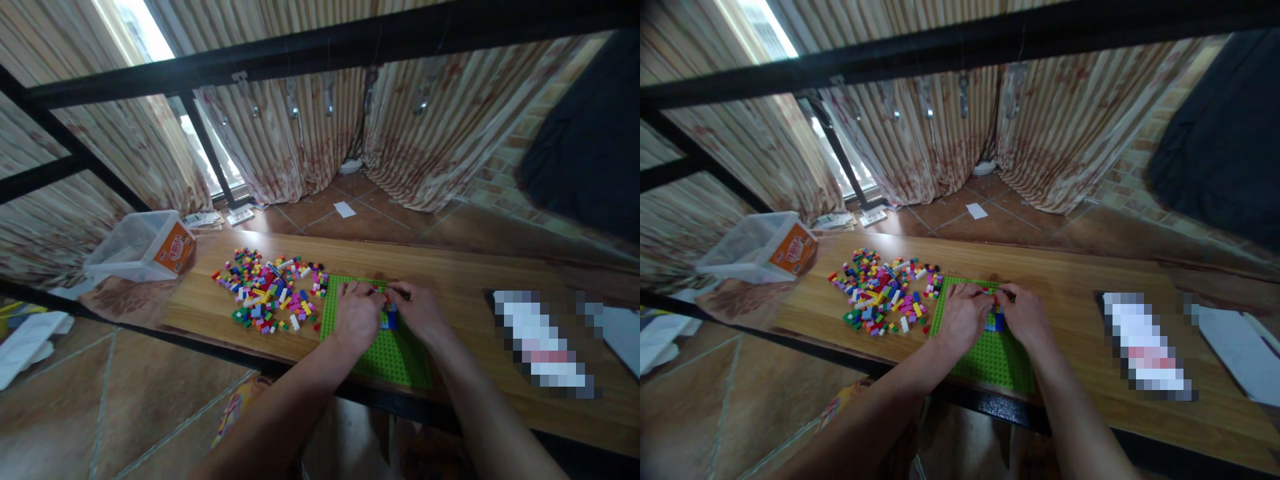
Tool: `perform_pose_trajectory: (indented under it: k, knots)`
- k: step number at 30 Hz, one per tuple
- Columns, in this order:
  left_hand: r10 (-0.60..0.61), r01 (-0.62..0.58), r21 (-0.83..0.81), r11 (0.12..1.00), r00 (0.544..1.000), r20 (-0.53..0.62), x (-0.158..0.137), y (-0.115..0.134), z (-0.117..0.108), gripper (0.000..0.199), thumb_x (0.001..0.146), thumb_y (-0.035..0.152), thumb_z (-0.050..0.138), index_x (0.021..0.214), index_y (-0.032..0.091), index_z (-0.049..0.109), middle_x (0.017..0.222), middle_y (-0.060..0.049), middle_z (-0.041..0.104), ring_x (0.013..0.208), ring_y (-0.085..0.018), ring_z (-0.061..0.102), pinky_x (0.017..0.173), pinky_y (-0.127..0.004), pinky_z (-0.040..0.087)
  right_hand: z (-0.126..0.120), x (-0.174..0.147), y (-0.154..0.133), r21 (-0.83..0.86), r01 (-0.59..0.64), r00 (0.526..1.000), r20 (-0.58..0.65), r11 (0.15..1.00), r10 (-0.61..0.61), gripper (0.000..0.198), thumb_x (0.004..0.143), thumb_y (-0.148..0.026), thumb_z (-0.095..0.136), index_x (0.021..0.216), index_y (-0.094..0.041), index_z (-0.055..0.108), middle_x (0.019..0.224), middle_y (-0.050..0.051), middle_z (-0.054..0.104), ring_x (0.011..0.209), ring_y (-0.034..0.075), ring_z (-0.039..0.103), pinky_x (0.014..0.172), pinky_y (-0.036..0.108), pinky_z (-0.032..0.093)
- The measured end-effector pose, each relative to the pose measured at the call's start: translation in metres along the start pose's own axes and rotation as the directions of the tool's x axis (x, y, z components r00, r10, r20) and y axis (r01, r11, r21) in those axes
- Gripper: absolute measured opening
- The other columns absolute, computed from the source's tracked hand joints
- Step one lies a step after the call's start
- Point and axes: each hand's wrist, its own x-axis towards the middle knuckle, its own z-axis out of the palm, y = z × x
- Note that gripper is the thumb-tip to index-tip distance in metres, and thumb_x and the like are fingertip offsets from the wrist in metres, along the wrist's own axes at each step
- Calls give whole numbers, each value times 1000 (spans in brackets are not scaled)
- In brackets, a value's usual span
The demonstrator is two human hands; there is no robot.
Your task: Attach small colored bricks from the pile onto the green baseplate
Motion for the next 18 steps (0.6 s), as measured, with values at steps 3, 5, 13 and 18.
perform_pose_trajectory:
  k: [3, 5, 13, 18]
  knots:
    - [-6, 6, 14, 1000, 1000, 6, 0, 1, 1, 26, 96, 28, 47, 89, 24, 71, 96, -4, 66, 97, -23, 52, 90, -41, 37, 1, 0, 2, -14, 37, 999, -8, 999, -37, 35, 84, -41, 48, 96, -21, 74, 94, 11, 76, 82, 27, 70, 76, 42, 53]
    - [-12, 11, 19, 1000, 1000, 14, -2, 2, 2, 25, 95, 29, 47, 90, 24, 71, 94, -5, 66, 97, -23, 53, 89, -42, 37, 0, 0, 6, -11, 55, 998, -8, 998, -55, 35, 84, -43, 49, 95, -22, 74, 90, 9, 77, 79, 25, 70, 72, 39, 53]
    - [28, -28, -9, 1000, 1000, 0, -7, 2, -4, 24, 94, 29, 47, 92, 21, 69, 94, -8, 65, 93, -23, 55, 87, -40, 42, -2, -2, 19, -27, 43, 999, -15, 999, -44, 41, 84, -53, 50, 99, -24, 75, 84, 7, 77, 70, 25, 70, 62, 36, 52]
    - [-74, 71, -38, 997, 992, -99, -4, -16, -23, 24, 93, 29, 47, 94, 20, 69, 93, -7, 66, 92, -22, 57, 88, -38, 46, -3, -2, 22, -52, 30, 1000, -2, 998, -30, 44, 84, -56, 49, 100, -24, 74, 88, 9, 77, 77, 29, 71, 68, 41, 55]
